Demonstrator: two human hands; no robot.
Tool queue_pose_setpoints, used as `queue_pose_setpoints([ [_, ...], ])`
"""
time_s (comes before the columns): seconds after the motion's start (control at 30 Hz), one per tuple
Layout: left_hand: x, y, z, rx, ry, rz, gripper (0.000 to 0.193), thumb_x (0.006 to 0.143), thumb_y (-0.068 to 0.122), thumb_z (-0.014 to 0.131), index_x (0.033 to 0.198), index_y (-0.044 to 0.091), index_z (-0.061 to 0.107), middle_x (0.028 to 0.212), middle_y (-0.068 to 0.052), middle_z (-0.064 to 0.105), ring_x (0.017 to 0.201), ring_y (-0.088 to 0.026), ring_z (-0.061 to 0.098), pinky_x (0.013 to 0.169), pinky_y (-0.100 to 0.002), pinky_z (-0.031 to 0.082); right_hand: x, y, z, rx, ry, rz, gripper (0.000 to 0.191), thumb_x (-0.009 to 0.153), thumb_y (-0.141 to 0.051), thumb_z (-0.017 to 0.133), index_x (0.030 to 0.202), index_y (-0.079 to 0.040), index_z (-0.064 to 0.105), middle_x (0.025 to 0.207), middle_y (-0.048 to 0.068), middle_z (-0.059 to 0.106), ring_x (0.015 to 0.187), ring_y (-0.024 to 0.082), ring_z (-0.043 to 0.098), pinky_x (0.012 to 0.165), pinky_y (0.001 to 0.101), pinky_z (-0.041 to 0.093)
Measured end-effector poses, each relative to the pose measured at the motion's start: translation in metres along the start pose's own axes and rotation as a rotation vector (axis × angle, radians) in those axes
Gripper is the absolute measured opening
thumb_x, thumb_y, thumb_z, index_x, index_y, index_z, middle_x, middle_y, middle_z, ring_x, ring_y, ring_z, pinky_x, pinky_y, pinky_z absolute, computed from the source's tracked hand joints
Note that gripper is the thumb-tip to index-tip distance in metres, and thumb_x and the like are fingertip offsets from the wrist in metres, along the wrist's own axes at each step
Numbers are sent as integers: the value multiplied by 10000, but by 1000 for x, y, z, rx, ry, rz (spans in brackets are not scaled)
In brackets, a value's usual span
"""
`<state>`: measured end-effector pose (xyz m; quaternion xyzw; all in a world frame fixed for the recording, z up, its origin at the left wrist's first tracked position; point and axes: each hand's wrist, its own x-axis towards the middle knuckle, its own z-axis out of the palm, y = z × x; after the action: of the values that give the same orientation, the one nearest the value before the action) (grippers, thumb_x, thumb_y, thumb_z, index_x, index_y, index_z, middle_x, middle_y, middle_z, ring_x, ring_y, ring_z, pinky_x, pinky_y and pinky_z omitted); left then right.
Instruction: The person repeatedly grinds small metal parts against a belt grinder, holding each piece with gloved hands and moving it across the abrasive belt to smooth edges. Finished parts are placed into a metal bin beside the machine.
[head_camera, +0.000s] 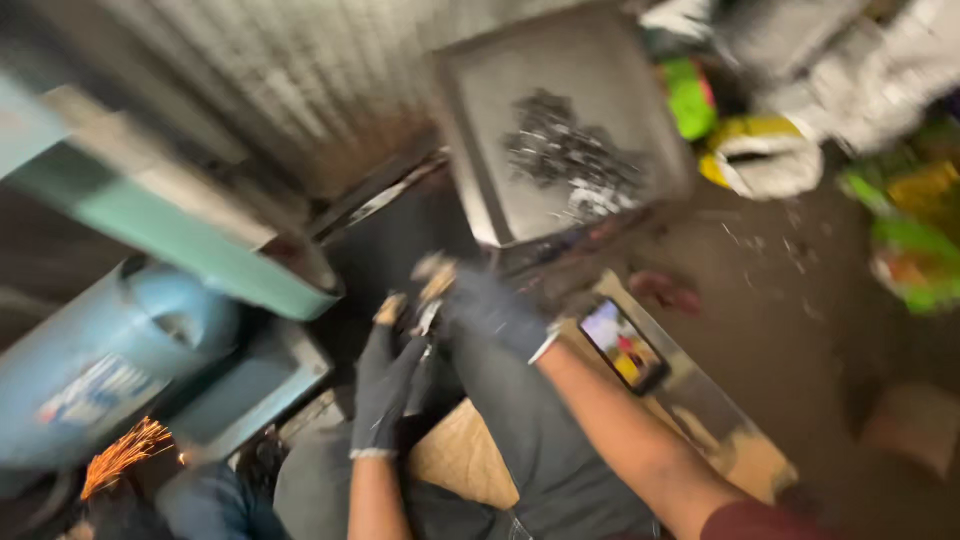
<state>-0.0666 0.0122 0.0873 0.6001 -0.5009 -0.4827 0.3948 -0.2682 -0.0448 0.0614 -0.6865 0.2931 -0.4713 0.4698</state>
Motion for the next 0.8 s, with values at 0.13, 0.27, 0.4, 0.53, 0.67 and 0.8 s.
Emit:
queue_pose_setpoints([
  [0.13,-35,2,7,-201,-149,-214,404,937,95,674,1316,-43,677,1174,-77,741,1061,-154,669,931,-302,523,-37,-29,11,-245,18,239,480,881,-161,720,1324,-39,586,1314,100,652,1214,243,646,1000,360,525],
  [0.27,-43,-2,7,-312,-87,-365,409,924,66,642,1324,-18,660,1141,-87,722,994,-183,664,862,-354,532,-76,-21,-56,-303,108,322,444,921,-130,748,1336,-49,612,1297,110,669,1217,234,641,1070,349,504],
  [0.4,-26,-8,2,-249,-87,-144,424,911,29,663,1329,-30,641,1205,-88,709,1070,-156,656,945,-301,512,-173,-11,-149,-744,47,543,802,772,-345,796,1466,-73,501,1315,185,610,1203,335,599,996,425,466],
  [0.53,-10,-11,2,-141,-100,-50,481,888,24,674,1362,-27,610,1268,-82,707,1126,-149,663,981,-288,508,-228,13,-181,-999,-83,892,821,776,-442,836,1401,-43,483,1366,220,551,1270,381,554,1024,453,464],
  [0.67,-10,-16,6,-80,-78,-29,462,917,65,697,1363,-28,618,1285,-83,695,1134,-148,646,982,-294,510,-184,26,-146,-849,331,608,834,777,-328,853,1418,32,460,1345,249,529,1234,378,536,1003,466,445],
  [0.8,-28,-25,5,-27,-79,24,454,930,47,657,1375,-27,608,1312,-80,680,1148,-149,647,986,-297,521,-109,17,-47,-363,440,213,383,931,-103,739,1291,-65,614,1186,61,640,1101,146,591,988,314,502],
])
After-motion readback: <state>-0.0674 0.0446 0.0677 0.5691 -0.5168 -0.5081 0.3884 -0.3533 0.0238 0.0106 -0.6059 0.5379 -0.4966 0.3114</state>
